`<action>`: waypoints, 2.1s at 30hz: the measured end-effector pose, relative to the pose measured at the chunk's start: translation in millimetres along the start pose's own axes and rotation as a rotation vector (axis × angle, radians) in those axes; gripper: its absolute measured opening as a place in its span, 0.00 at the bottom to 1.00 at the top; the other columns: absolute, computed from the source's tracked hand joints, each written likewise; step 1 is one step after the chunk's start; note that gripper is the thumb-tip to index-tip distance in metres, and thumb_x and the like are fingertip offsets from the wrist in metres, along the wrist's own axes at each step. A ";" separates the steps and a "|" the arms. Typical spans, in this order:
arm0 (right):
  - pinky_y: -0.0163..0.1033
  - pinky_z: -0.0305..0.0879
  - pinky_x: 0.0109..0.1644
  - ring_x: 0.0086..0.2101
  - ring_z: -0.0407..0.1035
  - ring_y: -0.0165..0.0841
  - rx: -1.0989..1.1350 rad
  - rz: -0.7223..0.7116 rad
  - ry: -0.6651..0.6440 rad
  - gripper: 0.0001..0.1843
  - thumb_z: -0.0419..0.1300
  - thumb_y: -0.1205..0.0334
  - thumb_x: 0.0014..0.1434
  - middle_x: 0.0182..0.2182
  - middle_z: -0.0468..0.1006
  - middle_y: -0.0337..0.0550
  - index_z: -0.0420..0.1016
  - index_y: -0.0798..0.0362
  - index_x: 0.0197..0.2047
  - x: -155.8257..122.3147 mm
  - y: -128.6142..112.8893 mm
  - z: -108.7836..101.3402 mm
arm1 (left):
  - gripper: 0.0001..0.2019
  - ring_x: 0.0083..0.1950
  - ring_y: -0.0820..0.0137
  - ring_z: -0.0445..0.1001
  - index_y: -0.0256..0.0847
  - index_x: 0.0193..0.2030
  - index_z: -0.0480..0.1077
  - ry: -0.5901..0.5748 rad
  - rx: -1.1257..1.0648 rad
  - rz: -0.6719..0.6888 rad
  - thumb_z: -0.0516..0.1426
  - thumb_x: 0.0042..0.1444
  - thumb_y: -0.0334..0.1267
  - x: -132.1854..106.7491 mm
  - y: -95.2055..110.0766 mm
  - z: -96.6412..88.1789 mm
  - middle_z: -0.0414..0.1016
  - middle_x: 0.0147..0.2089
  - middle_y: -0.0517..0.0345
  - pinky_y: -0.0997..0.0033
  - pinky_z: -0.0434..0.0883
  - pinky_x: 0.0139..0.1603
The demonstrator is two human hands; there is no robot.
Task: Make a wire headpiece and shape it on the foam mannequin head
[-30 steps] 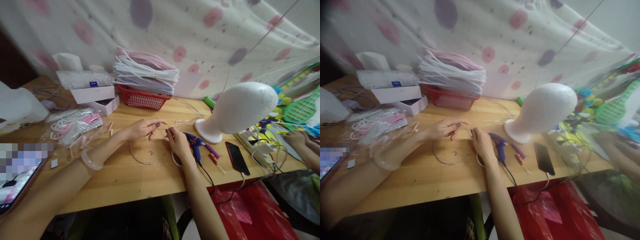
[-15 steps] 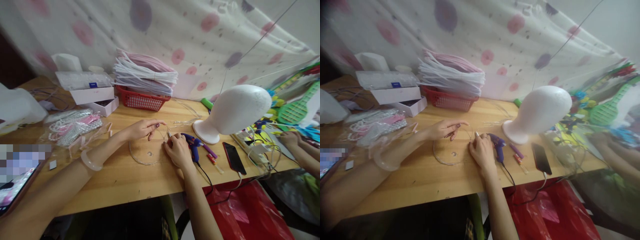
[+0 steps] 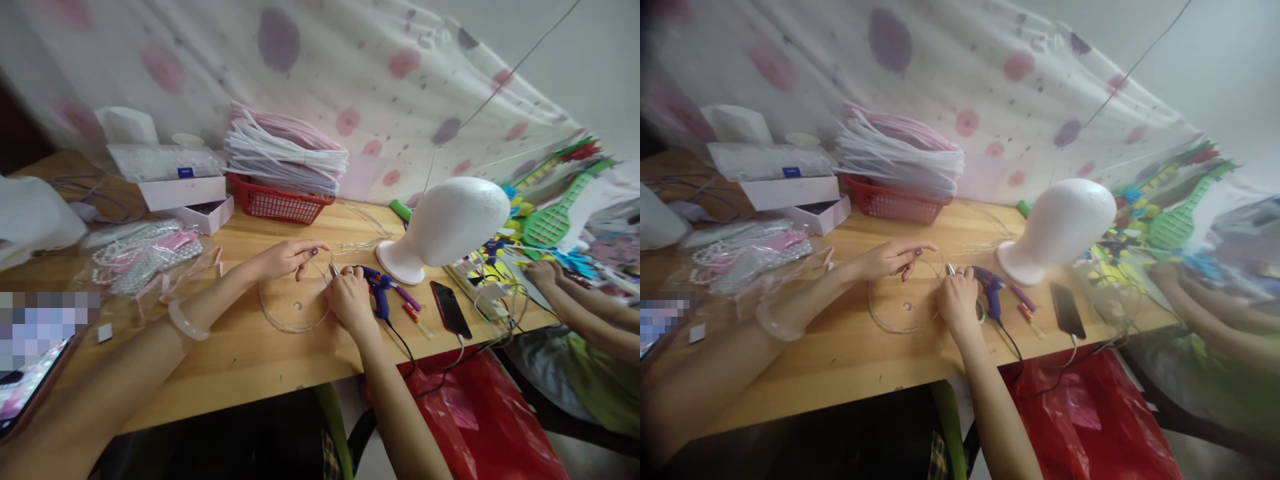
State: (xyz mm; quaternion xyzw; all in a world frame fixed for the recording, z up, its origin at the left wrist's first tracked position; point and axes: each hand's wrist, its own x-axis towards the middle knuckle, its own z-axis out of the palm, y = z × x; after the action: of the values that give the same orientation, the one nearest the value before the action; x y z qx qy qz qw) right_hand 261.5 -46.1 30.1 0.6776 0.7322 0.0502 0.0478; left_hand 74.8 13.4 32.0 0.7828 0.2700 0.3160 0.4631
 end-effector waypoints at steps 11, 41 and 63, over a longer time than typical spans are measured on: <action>0.45 0.60 0.44 0.49 0.62 0.51 0.010 0.156 0.000 0.19 0.50 0.67 0.62 0.46 0.75 0.65 0.81 0.66 0.44 2.1 -11.3 0.1 | 0.22 0.25 0.73 0.68 0.38 0.62 0.67 0.001 0.039 -0.024 0.45 0.68 0.44 -0.9 5.8 -2.9 0.68 0.20 0.65 0.74 0.65 0.34; 0.53 0.57 0.50 0.52 0.60 0.54 0.205 0.372 0.035 0.22 0.51 0.56 0.65 0.53 0.70 0.66 0.80 0.64 0.47 0.9 -5.7 18.8 | 0.23 0.20 0.76 0.61 0.36 0.63 0.65 0.031 0.013 -0.050 0.45 0.68 0.45 -1.0 0.2 -5.7 0.68 0.19 0.66 0.76 0.60 0.28; 0.39 0.61 0.41 0.41 0.74 0.42 0.390 0.301 -0.079 0.12 0.53 0.66 0.61 0.40 0.82 0.55 0.79 0.58 0.38 -9.7 -18.9 -3.9 | 0.22 0.20 0.76 0.62 0.36 0.64 0.65 0.023 0.032 -0.102 0.46 0.68 0.43 -1.3 4.4 -7.4 0.69 0.20 0.66 0.76 0.61 0.28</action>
State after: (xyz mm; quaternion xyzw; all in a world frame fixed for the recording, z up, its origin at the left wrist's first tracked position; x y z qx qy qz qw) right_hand 243.0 -57.3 31.4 0.7768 0.6164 -0.1119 -0.0632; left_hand 69.0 14.7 38.3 0.7719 0.3197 0.2964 0.4628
